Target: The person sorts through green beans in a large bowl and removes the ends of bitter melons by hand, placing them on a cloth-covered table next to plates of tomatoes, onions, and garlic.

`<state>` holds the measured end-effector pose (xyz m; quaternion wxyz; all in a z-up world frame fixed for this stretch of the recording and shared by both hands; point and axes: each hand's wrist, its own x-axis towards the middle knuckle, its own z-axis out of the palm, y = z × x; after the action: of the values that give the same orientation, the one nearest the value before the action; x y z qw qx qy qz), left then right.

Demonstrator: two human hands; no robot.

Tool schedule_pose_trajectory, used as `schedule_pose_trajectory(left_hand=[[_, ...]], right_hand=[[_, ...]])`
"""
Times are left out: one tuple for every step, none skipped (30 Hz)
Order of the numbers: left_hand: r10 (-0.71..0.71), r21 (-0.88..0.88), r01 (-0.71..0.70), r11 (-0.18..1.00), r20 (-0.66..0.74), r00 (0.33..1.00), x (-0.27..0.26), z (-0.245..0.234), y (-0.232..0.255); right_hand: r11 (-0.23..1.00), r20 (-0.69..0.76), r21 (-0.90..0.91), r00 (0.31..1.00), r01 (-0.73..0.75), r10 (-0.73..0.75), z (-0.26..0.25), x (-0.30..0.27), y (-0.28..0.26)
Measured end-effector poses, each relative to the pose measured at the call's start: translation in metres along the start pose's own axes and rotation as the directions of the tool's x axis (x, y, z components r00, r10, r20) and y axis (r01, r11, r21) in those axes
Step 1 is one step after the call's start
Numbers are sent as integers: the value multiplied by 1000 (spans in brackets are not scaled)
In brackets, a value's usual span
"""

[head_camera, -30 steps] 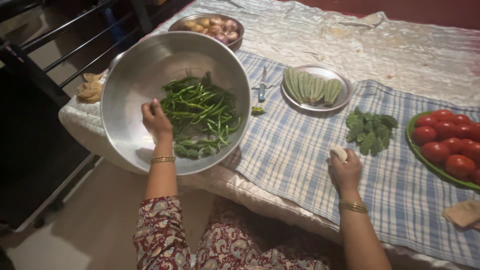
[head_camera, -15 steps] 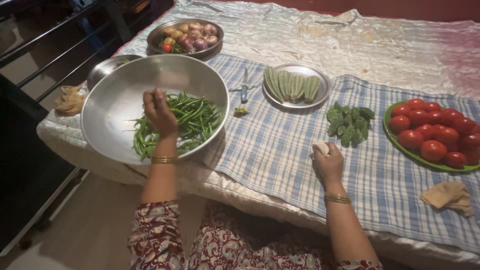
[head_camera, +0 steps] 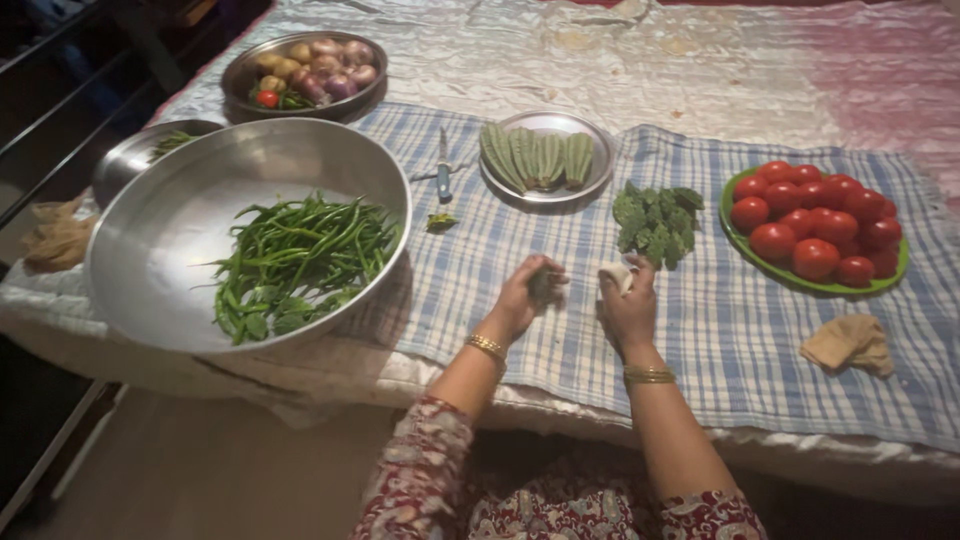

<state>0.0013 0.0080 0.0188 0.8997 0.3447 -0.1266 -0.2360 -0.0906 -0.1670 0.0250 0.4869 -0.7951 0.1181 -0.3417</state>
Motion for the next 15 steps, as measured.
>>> schedule_pose_trajectory(left_hand=[[-34,-13,34,999,55,998,3,-3,-5],[-67,-24,70,997,106,992,4,-8,-10],[-77,-29,81,996,110,991,8,-13,-13],[-105,-59,114,992,138,985,11,-19,-14],[-130,-89,147,985,168,977,13,-24,-17],[-135,-89,152,984,175,975,18,-28,-19],[-112,-128,133,983,160,981,22,-30,-22],[-92,-168,115,979,140,986,23,-33,-25],[-99,-169,123,978,143,985,23,-36,-28],[-89,-180,115,977,146,985,24,-37,-29],[-79,-192,107,976,149,986,24,-38,-29],[-81,-193,110,975,153,985,25,-38,-29],[-88,-185,116,976,154,984,26,-36,-28],[-96,-177,122,977,153,984,25,-35,-27],[-99,-178,127,976,156,983,22,-32,-26]], right_hand=[[999,-6,38,999,34,-34,0,1,4],[999,-11,30,1000,28,-28,1,1,9],[983,23,151,994,-105,103,3,2,13],[935,78,265,971,-237,225,4,1,17],[935,74,258,970,-243,231,3,-1,22],[979,25,159,992,-125,122,5,2,25],[999,-10,52,1000,-7,7,5,3,27],[999,-15,47,1000,-11,12,5,2,27],[950,35,245,981,-195,192,6,1,25],[830,118,424,930,-364,347,10,0,20],[830,112,424,930,-363,349,13,-1,14],[844,117,394,930,-364,347,18,-3,8],[857,122,364,930,-366,345,23,-5,3],[857,118,363,930,-366,347,29,-8,-1],[857,128,373,934,-356,333,35,-10,-5]])
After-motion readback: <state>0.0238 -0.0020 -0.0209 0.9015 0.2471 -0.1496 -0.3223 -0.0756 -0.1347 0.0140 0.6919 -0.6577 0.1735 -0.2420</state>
